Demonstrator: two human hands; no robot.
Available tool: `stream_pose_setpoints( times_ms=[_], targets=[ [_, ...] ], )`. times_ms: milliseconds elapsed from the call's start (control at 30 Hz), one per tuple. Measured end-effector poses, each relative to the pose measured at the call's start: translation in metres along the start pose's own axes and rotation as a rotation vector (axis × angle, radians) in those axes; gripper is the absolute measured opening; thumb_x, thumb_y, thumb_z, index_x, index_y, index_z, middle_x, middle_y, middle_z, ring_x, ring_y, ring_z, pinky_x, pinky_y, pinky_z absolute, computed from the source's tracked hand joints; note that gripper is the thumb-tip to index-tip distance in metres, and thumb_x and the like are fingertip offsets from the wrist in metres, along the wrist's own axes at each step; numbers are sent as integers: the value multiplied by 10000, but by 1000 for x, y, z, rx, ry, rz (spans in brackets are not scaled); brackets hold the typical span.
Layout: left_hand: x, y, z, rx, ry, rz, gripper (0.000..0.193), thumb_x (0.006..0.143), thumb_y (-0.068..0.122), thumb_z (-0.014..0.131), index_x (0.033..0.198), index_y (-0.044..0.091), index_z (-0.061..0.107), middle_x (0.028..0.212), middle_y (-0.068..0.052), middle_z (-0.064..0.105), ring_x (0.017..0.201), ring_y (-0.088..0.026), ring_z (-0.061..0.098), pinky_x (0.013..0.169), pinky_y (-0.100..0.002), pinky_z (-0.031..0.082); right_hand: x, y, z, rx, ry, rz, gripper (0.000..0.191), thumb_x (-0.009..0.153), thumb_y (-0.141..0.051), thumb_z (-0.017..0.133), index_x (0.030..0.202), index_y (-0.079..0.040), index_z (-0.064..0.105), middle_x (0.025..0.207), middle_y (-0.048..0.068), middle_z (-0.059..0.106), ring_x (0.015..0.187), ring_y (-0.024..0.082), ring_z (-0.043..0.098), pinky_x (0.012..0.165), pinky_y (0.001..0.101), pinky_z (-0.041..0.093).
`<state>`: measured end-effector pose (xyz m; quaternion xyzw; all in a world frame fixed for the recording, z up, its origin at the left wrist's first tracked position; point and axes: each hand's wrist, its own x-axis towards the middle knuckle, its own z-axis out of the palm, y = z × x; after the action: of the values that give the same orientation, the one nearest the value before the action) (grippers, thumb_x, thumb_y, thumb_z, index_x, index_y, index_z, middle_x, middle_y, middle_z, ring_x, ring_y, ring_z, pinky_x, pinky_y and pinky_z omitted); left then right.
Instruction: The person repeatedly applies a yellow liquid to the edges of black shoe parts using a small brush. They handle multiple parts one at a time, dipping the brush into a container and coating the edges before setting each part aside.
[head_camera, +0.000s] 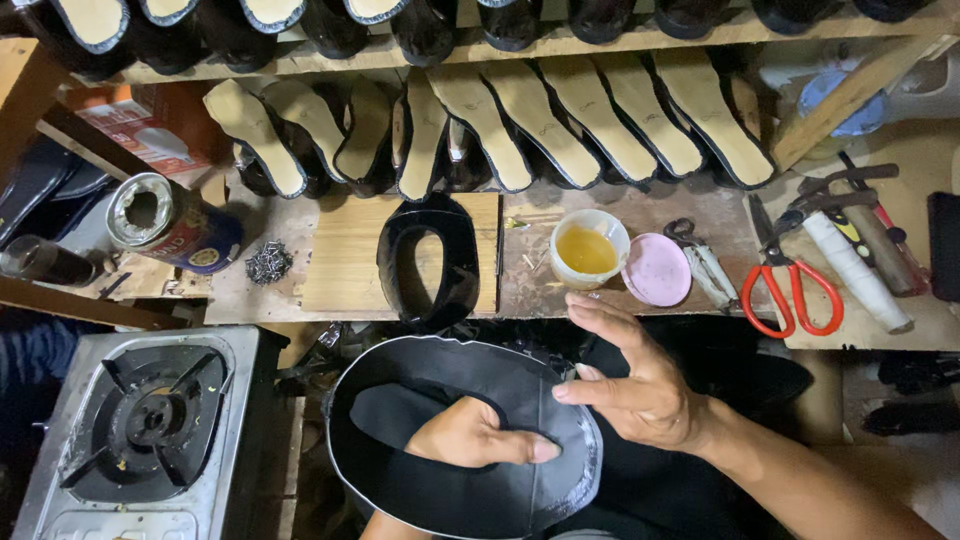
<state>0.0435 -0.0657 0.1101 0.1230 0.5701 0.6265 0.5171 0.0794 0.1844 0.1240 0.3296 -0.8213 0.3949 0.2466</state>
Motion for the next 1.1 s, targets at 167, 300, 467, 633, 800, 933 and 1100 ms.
stream_pose_setpoints(
  times_ms=[167, 300, 467, 633, 800, 933, 1100],
  targets=[
    [-6, 10, 4, 99, 103, -101, 205, 889, 130, 795, 863, -72, 777, 719, -15, 700, 628, -65, 589, 568, -248, 469, 3, 8, -5, -80, 6, -22, 314, 820, 59, 753, 1028, -174, 778, 1496, 171, 472, 1432, 379, 487, 1199, 454, 430],
    [-3, 12, 4, -254, 156, -55, 127, 830, 120, 753, 854, -1, 784, 728, 4, 750, 636, -71, 664, 598, -235, 517, -2, 8, -6, -103, 76, 41, 348, 797, 71, 752, 1069, -146, 772, 1495, 198, 449, 1407, 391, 476, 1176, 462, 410],
    [4, 8, 2, -145, 284, -120, 297, 895, 179, 790, 742, -73, 752, 634, -44, 693, 526, -89, 602, 486, -251, 443, -5, 7, -3, -182, 4, -24, 398, 788, 79, 757, 1108, -157, 781, 1458, 181, 479, 1389, 373, 507, 1166, 456, 454],
    [6, 7, 2, -202, 318, -135, 306, 903, 195, 772, 723, -51, 745, 610, -51, 694, 491, -102, 607, 466, -255, 442, -3, 8, -5, -192, 27, -5, 384, 799, 75, 755, 1112, -146, 777, 1447, 169, 493, 1373, 369, 531, 1152, 445, 481],
    [8, 9, 3, -200, 332, -157, 273, 893, 185, 769, 742, -41, 761, 612, -61, 708, 487, -112, 611, 473, -260, 450, -2, 15, -6, -172, 20, 89, 355, 798, 38, 736, 1108, -132, 764, 1455, 223, 503, 1349, 393, 547, 1133, 466, 461],
    [9, 5, 2, -207, 278, -74, 267, 911, 194, 752, 758, -24, 767, 636, -40, 706, 523, -95, 615, 491, -258, 456, -10, 16, 1, -36, -19, 116, 425, 802, 73, 670, 1172, -120, 748, 1466, 258, 496, 1325, 398, 561, 1103, 434, 487],
    [14, -8, -2, -195, 356, -57, 325, 916, 237, 774, 722, -22, 746, 613, -37, 686, 514, -98, 589, 485, -263, 442, -24, 8, 8, -84, 0, 81, 414, 784, 76, 667, 1141, -118, 745, 1430, 223, 534, 1316, 412, 579, 1109, 467, 478]
  ],
)
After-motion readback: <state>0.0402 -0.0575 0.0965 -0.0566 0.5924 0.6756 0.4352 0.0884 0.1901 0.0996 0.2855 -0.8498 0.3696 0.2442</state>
